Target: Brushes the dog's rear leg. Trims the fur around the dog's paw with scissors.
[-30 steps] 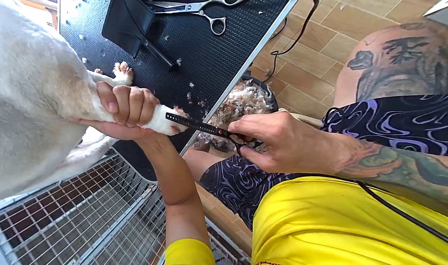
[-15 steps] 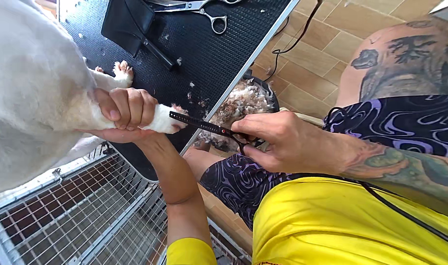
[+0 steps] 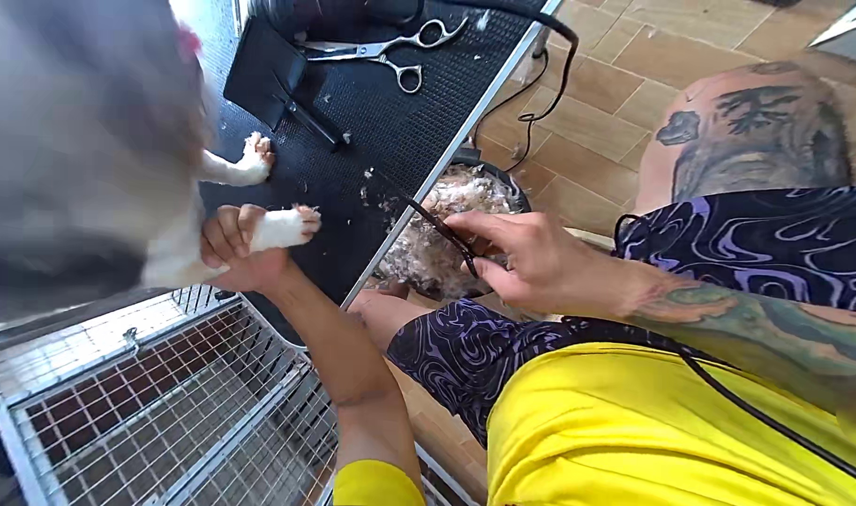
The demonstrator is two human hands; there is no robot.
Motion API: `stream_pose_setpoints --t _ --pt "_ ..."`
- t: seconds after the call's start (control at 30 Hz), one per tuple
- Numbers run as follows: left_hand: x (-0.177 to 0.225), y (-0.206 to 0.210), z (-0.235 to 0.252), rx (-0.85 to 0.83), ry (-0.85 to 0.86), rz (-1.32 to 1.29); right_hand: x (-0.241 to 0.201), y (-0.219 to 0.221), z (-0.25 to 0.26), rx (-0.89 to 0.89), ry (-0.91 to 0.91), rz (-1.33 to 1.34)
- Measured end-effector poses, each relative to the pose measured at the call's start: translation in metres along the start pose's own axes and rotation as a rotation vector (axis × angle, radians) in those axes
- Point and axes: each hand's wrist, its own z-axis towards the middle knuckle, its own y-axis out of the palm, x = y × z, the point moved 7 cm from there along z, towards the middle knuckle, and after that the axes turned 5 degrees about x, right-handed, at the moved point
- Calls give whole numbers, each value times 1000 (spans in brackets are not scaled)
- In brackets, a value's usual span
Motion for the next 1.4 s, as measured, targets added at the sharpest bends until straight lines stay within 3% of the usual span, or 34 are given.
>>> stream_pose_setpoints --t 0.17,0.23,0.37,0.47,0.63,0.73,0.87,0.93,1.03,1.23,1.4 --pt "28 -48 -53 437 -60 272 9 1 -8 -29 36 26" --pt "41 -50 -63 461 -52 345 10 3 -10 -31 29 36" --pt "69 -30 -64 294 -6 467 14 5 -18 21 16 77" --pt "67 -26 -65 217 -106 574 12 2 -22 22 71 60" --pt "71 -53 -69 532 2 523 3 10 -27 -12 101 51" --pt "91 -52 -71 392 24 435 -4 14 -32 -27 65 33" --pt "114 -46 -74 345 17 379 -8 19 -38 -45 61 5" --pt "121 -41 -76 375 3 368 -10 21 -40 -47 68 -8" --pt "120 -36 -70 391 117 199 -17 22 -40 -47 68 -14" --pt "100 18 -56 -69 -127 -397 -39 43 -36 -69 2 20" --pt "97 40 -59 12 -42 -405 -67 76 -33 -98 -143 79"
